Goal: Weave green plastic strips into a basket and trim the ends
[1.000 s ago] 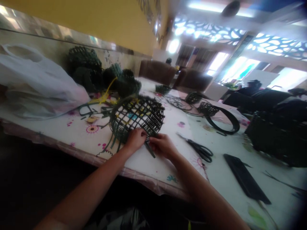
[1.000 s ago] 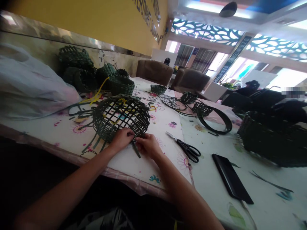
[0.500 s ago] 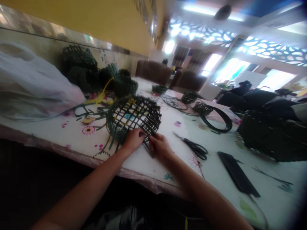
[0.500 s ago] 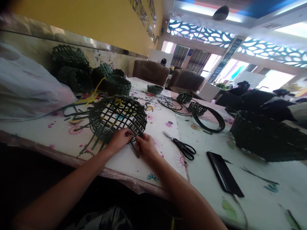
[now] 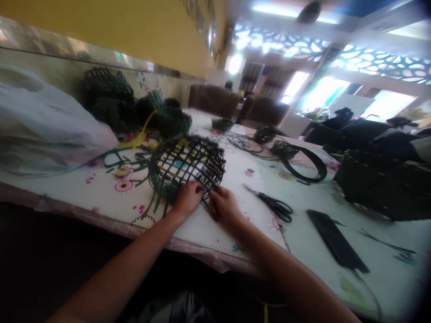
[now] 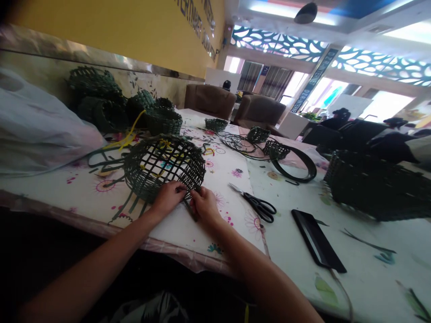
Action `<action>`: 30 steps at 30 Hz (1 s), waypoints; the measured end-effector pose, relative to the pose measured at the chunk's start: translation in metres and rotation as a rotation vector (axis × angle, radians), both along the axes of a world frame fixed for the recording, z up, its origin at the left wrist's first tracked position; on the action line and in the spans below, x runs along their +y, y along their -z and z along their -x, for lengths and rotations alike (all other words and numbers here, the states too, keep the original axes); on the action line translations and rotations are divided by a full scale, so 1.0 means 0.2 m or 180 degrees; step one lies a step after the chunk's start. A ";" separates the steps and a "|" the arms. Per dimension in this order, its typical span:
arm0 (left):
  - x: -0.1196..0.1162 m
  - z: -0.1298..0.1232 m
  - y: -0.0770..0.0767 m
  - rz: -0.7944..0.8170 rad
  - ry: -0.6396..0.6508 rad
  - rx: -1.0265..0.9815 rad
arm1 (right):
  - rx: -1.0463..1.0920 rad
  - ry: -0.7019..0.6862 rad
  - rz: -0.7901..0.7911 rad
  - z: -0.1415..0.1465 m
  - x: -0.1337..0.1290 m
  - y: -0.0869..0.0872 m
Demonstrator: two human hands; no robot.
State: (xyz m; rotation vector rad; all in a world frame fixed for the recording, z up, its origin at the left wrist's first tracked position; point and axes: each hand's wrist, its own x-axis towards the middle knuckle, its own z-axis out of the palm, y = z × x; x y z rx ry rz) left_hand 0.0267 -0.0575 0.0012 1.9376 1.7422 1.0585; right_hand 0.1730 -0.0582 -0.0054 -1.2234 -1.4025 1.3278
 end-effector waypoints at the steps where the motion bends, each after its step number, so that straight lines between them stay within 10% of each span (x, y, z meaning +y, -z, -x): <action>1: 0.00 0.00 0.00 -0.0025 -0.0025 0.0079 | 0.0003 0.0018 0.0021 0.00 0.00 0.00; 20: 0.00 -0.02 0.00 -0.0008 -0.0020 0.0355 | 0.0610 -0.1237 0.0790 -0.13 0.08 -0.08; 30: -0.01 -0.01 -0.01 -0.0008 -0.0112 0.0004 | 0.0549 -0.0658 0.0530 -0.05 0.04 -0.05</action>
